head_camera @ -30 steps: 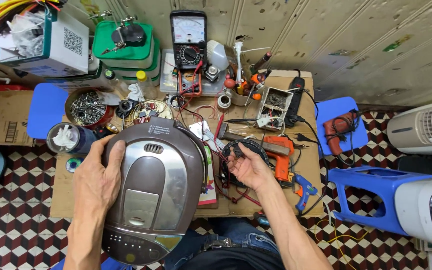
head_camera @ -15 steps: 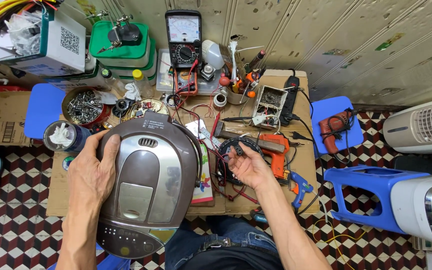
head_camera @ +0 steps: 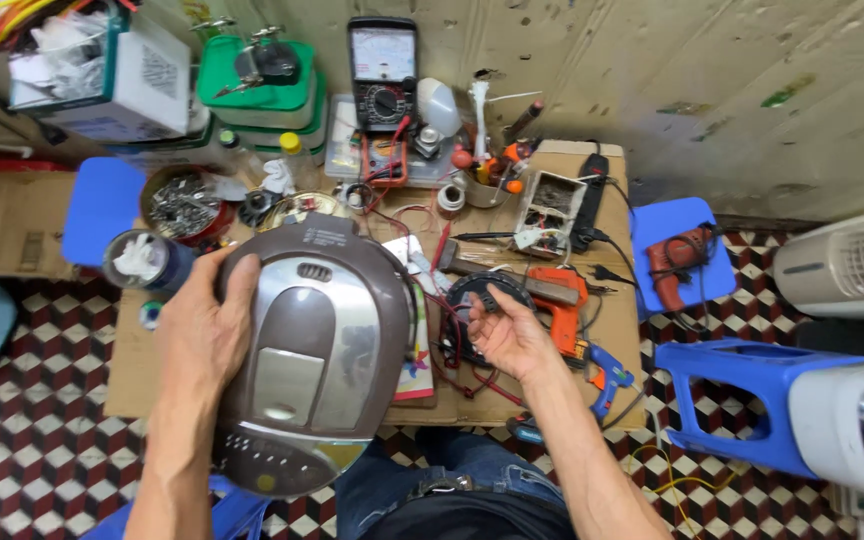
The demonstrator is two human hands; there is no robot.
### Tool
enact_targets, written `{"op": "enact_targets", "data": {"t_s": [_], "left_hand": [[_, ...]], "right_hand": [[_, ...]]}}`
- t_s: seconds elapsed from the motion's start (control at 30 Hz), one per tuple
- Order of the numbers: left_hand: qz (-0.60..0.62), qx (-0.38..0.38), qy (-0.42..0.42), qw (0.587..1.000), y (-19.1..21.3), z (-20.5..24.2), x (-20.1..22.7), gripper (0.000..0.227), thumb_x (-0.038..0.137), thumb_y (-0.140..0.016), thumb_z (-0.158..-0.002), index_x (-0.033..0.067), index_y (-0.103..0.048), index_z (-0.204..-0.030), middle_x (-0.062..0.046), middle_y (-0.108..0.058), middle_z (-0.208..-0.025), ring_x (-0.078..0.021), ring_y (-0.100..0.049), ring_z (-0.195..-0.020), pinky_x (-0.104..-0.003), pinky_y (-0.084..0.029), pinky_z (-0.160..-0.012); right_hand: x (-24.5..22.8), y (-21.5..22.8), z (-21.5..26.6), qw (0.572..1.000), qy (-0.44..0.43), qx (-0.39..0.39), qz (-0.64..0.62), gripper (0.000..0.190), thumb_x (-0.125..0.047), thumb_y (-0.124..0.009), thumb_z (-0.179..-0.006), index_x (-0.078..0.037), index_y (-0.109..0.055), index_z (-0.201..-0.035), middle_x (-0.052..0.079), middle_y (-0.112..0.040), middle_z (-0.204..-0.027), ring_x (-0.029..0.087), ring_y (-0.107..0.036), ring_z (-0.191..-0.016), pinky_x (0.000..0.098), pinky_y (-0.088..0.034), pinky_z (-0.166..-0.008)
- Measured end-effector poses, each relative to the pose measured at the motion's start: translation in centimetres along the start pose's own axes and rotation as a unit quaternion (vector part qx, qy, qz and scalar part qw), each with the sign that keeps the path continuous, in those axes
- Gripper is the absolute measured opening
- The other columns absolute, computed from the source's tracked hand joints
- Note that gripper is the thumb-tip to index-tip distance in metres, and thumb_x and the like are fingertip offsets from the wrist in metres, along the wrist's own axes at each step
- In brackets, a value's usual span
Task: Inspecting and testing the internal circuitry and power cord of an electric thermal pot in a repair shop.
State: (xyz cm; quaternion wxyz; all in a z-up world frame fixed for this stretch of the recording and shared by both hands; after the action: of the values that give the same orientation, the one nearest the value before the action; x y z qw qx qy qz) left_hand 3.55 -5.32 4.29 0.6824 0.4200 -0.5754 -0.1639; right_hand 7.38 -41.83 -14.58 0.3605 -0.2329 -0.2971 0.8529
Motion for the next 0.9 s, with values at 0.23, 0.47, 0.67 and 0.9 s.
{"op": "enact_targets", "data": {"t_s": [0.23,0.47,0.67,0.9], "left_hand": [[0.059,0.028,0.009,0.998,1.4,0.6,0.3,0.046,0.048,-0.058,-0.096,0.0133,-0.069,-0.124,-0.021,-0.074,-0.109,-0.0389,-0.07,-0.102,-0.045,-0.054,-0.087],[0.077,0.028,-0.015,0.997,0.9,0.3,-1.0,0.049,0.051,-0.058,-0.095,0.0136,-0.068,-0.124,-0.017,-0.076,-0.11,-0.0379,-0.072,-0.101,-0.045,-0.054,-0.086],[0.118,0.012,-0.019,0.993,0.6,0.4,-1.6,0.053,0.051,-0.061,-0.093,0.0114,-0.066,-0.129,-0.017,-0.073,-0.12,-0.0347,-0.07,-0.111,-0.043,-0.053,-0.095],[-0.071,0.101,-0.224,0.967,-0.6,5.3,0.5,0.07,0.044,-0.058,-0.099,0.0004,-0.043,-0.152,-0.027,-0.039,-0.158,-0.0419,-0.032,-0.148,-0.057,-0.017,-0.122]], "right_hand": [[0.9,0.6,-1.1,0.994,-0.073,-0.066,0.055,0.029,-0.024,-0.076,-0.092,0.0,-0.066,-0.105,0.008,-0.07,-0.085,0.016,-0.061,-0.063,0.0259,-0.052,-0.058],[2.3,-1.0,-0.4,0.987,-0.016,0.029,0.158,0.023,-0.026,-0.071,-0.094,-0.005,-0.064,-0.101,0.006,-0.07,-0.087,0.01,-0.054,-0.06,0.0246,-0.043,-0.054],[2.8,0.3,-1.5,0.987,-0.032,0.0,0.159,0.018,-0.026,-0.068,-0.096,-0.008,-0.065,-0.098,0.002,-0.068,-0.082,0.011,-0.055,-0.059,0.0263,-0.043,-0.052],[3.8,0.2,0.0,0.991,-0.008,-0.013,0.13,0.019,-0.026,-0.066,-0.096,-0.008,-0.065,-0.102,0.005,-0.069,-0.084,0.012,-0.057,-0.06,0.0251,-0.044,-0.05]]}}
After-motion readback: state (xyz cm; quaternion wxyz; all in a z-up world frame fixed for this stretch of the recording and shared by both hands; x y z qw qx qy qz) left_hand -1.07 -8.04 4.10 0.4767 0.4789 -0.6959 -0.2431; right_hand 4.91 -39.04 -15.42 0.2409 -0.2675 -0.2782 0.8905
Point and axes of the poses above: each hand's wrist, its own z-axis away from the middle knuckle, its own y-axis out of the back of the hand, x = y × z, the point moved 1 cm from there along -z, towards the middle knuckle
